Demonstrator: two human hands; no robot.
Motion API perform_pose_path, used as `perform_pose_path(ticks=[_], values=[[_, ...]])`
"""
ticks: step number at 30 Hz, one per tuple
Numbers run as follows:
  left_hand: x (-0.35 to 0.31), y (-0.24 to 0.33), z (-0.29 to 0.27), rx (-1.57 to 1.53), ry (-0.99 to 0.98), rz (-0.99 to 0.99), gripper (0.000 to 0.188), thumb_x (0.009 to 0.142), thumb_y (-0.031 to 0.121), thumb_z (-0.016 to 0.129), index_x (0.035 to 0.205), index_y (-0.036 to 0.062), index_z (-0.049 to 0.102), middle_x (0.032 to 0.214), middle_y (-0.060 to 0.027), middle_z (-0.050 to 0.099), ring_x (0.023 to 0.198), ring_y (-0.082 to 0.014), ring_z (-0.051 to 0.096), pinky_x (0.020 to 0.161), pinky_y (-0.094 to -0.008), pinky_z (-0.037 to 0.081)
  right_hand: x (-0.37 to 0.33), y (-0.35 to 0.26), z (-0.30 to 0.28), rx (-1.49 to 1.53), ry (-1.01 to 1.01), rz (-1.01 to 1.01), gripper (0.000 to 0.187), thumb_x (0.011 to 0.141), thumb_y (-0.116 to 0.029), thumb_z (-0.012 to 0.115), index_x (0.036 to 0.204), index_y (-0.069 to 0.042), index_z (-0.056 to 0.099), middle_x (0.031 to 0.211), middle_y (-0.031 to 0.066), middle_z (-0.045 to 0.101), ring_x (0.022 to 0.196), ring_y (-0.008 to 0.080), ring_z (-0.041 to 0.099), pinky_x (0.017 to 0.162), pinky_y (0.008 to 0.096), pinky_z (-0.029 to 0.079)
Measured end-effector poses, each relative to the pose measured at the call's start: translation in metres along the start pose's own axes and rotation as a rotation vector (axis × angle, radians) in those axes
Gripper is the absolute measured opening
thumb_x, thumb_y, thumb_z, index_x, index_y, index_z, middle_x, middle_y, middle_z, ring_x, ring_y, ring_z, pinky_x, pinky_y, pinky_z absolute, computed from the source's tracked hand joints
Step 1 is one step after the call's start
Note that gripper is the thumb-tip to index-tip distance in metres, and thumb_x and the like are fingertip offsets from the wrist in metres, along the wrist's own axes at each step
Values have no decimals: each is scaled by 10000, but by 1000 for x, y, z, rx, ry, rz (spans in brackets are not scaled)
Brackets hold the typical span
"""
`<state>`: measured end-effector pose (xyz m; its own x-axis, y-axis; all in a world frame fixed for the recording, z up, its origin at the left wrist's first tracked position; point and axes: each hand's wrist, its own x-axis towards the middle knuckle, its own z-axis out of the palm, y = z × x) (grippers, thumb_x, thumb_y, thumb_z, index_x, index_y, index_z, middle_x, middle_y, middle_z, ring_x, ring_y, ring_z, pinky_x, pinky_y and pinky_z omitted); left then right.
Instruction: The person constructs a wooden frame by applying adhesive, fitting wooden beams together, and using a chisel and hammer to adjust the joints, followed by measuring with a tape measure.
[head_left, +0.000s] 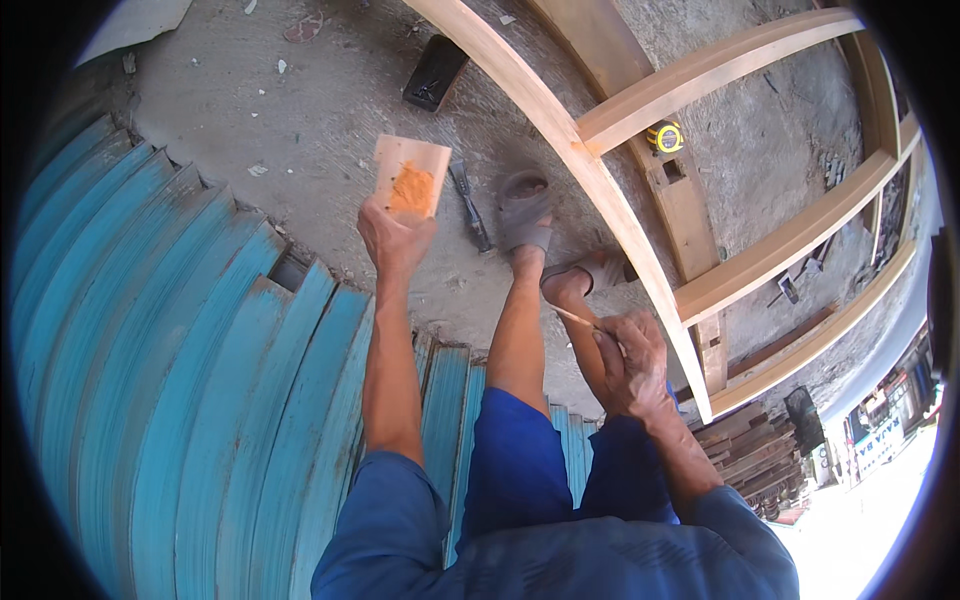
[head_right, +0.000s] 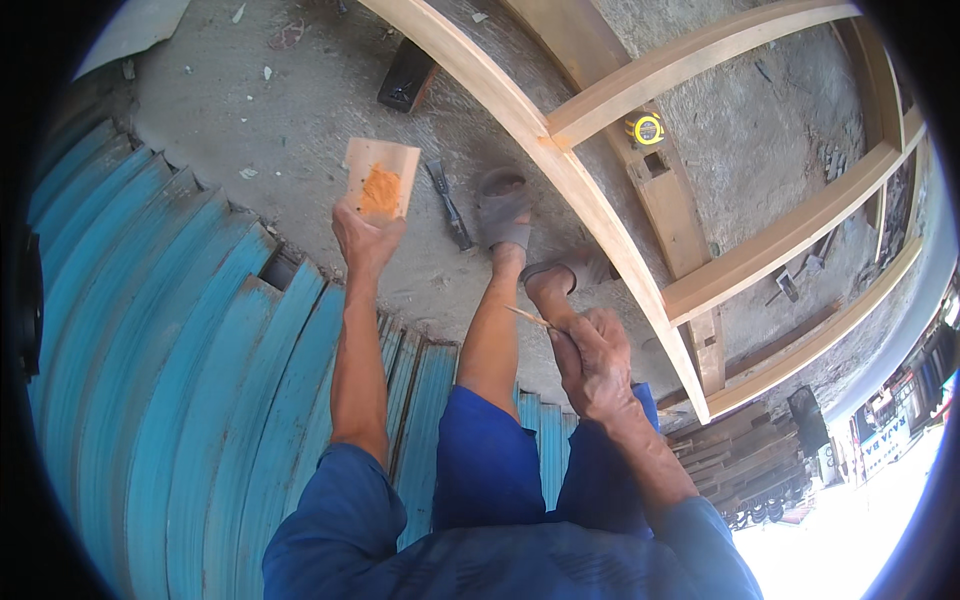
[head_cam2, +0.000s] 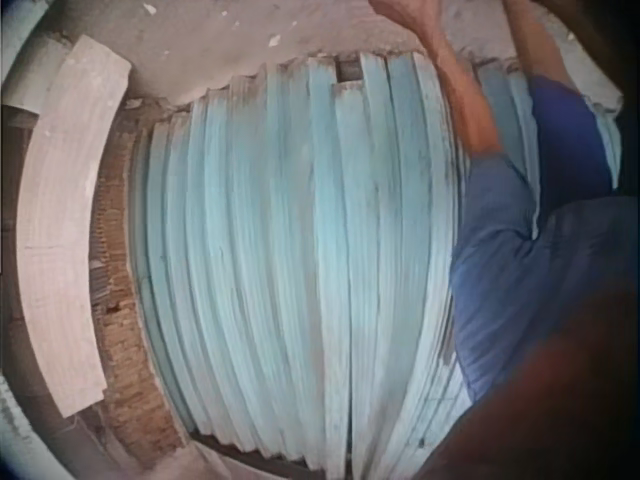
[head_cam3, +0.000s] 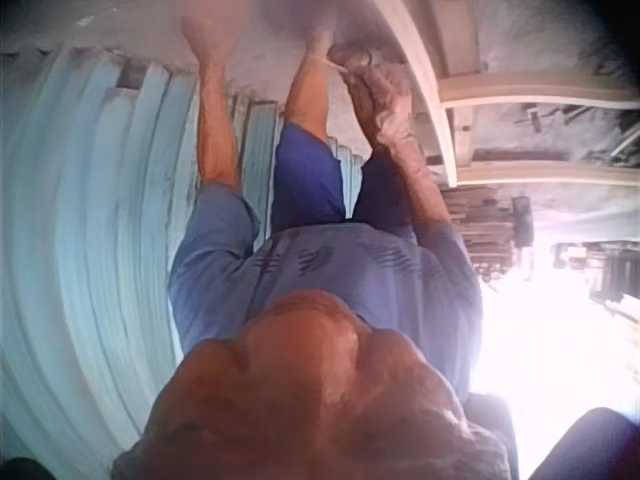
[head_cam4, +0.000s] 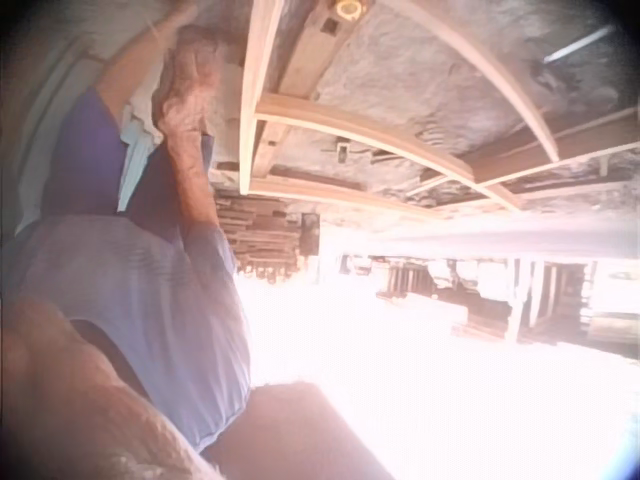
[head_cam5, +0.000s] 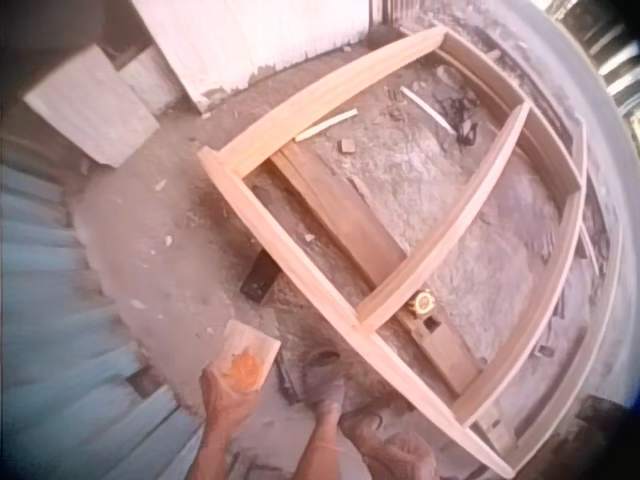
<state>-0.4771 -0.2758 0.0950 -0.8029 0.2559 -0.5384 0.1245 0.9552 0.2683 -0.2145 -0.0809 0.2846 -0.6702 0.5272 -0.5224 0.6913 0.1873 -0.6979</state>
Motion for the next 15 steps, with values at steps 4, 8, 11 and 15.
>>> perform_pose_path(ticks=[4,8,11,15], values=[[-73,63,-54,44,-29,397,831,607,203,810,1299,-41,420,1214,-258,529,1165,-436,489,1029,-538,376,45,-36,11,68,89,-247,200,829,13,695,1022,-38,700,776,108,547,746,318,531,687,434,424],[-111,116,-84,-12,-98,530,881,596,179,817,1345,-30,404,1196,-237,531,1172,-429,484,1043,-536,373,50,-37,-1,40,111,-267,227,808,14,703,1027,-45,708,808,104,580,766,318,550,702,430,437],[-120,143,-95,-10,-103,579,899,600,212,832,1356,-35,413,1235,-252,544,1174,-423,496,1036,-520,369,48,-35,-16,41,178,-268,241,794,6,714,1029,-46,704,814,104,588,772,319,559,707,425,448],[-124,164,-96,1,-109,629,926,584,214,855,1359,-31,412,1251,-250,538,1172,-420,493,1031,-519,372,48,-25,-34,0,197,-268,252,782,2,717,1029,-47,698,807,109,585,773,321,568,698,428,457]])
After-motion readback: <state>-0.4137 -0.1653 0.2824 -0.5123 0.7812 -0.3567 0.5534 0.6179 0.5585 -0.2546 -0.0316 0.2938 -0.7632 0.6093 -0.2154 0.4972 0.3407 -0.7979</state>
